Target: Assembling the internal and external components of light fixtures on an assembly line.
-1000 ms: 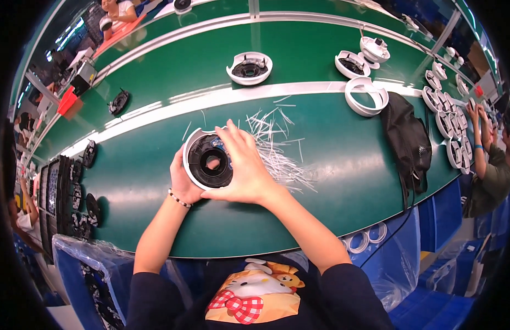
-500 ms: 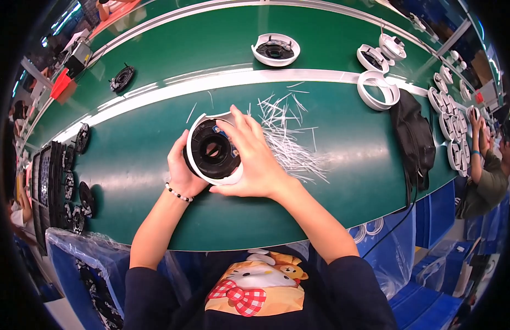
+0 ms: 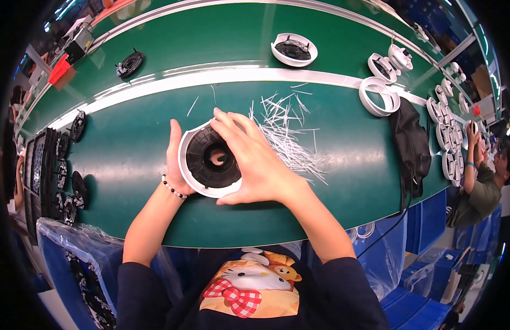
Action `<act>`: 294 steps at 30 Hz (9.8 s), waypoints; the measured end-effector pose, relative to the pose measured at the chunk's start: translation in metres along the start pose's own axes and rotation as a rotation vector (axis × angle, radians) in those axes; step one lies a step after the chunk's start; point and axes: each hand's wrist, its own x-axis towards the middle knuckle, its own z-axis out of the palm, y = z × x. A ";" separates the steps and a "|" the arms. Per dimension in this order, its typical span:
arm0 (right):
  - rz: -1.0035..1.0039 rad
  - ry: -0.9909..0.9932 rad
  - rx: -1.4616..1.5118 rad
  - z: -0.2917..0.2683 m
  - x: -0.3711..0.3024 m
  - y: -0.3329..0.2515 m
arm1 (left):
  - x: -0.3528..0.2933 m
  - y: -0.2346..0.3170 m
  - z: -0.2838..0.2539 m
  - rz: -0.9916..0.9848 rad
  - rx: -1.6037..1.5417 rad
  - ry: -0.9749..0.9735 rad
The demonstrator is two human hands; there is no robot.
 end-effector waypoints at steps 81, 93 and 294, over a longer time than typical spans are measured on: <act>0.384 0.517 0.753 0.042 0.025 0.017 | -0.007 0.029 -0.014 0.457 0.347 0.299; 0.171 0.275 0.319 0.030 0.014 0.020 | -0.019 0.029 -0.026 -0.013 0.264 0.076; 0.219 0.507 0.155 0.042 0.009 0.047 | 0.021 0.081 -0.051 0.096 -0.002 0.348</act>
